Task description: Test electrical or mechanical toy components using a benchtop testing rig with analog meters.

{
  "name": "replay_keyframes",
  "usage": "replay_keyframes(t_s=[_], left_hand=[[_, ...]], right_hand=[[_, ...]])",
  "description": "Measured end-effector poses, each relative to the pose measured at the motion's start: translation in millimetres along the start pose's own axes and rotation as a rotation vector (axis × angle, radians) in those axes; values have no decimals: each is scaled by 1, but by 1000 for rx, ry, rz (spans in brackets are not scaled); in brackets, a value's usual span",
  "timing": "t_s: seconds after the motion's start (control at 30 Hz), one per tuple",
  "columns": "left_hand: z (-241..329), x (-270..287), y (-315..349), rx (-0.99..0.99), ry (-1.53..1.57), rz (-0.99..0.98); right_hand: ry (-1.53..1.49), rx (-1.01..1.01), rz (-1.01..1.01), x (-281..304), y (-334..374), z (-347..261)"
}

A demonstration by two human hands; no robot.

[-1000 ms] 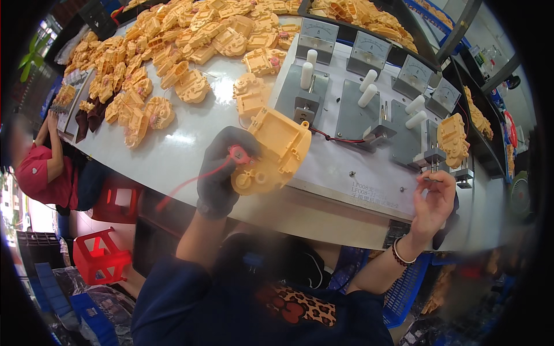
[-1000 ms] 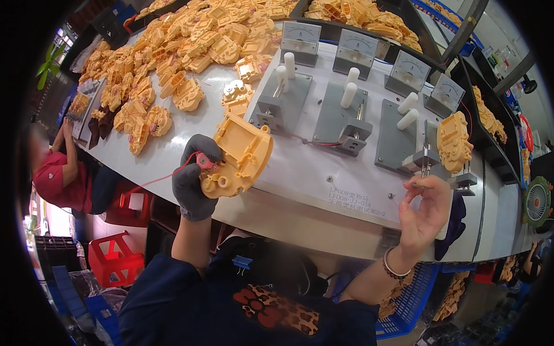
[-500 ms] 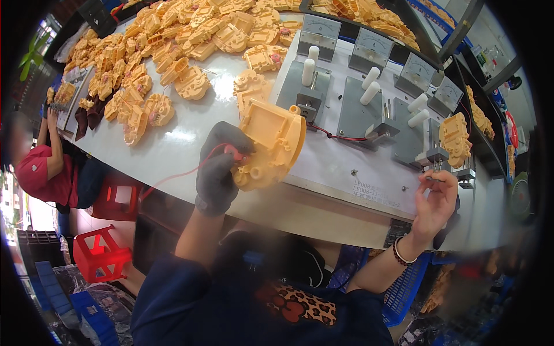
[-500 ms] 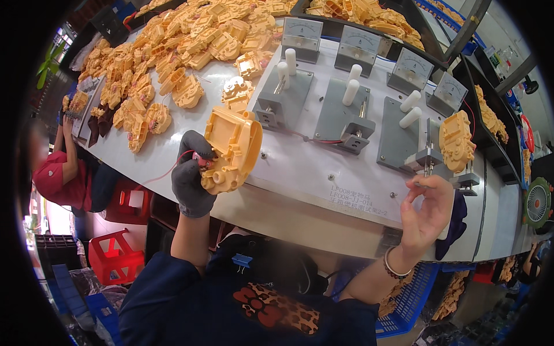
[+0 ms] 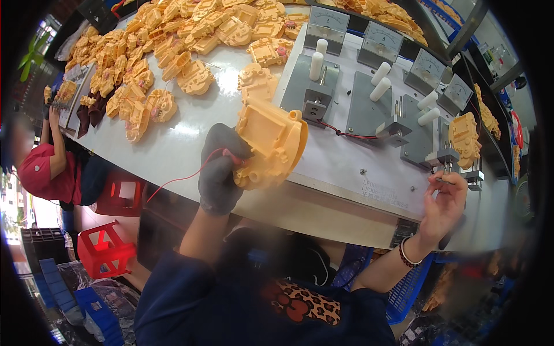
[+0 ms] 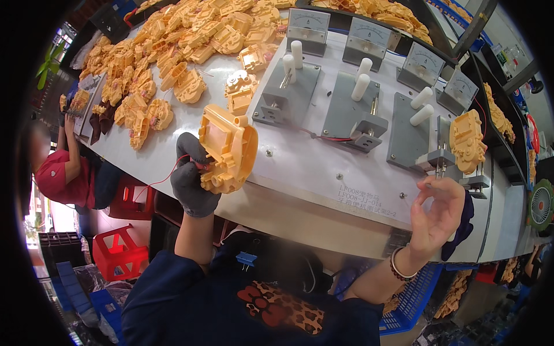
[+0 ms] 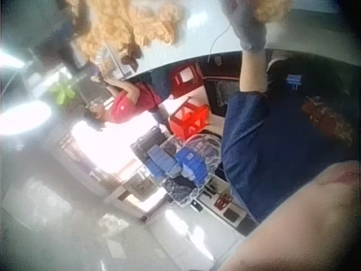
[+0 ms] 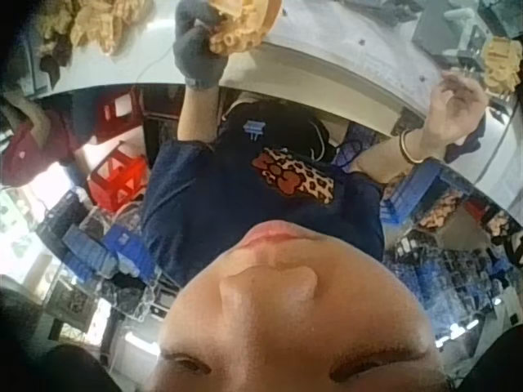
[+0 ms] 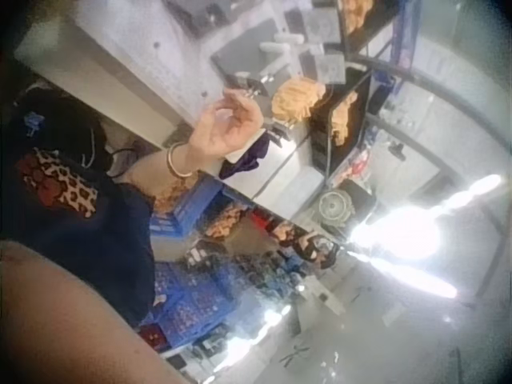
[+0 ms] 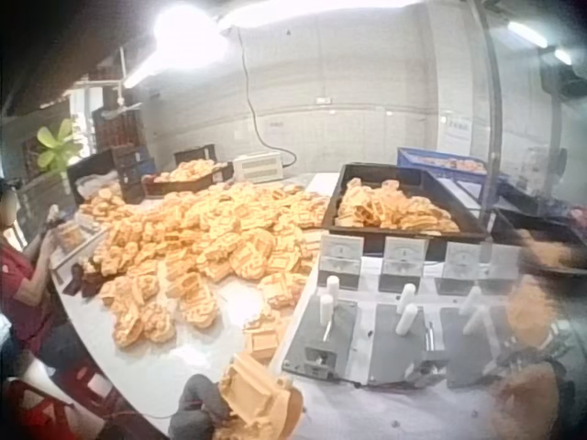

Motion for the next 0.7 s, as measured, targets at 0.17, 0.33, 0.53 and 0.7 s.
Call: replay_keyframes(t_s=[0.17, 0.33, 0.53, 0.7], left_hand=[[3, -5, 3, 17, -28, 64], [-8, -6, 1, 197, 282, -4], [-8, -6, 1, 130, 279, -45], [-4, -11, 0, 80, 259, -65]], right_hand=[[-19, -14, 11, 1, 1, 2], [-14, -14, -3, 3, 3, 4], [-19, -2, -9, 5, 4, 5], [4, 12, -5, 8, 4, 5]])
Point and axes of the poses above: each hand's wrist, its own y-axis away from the middle knuckle, its own x-axis out of the back of the hand, z = x × y, the point moved 8 cm from there along -y, towards the middle knuckle, and after that the axes turned 13 degrees about x, right-handed, at the moved point
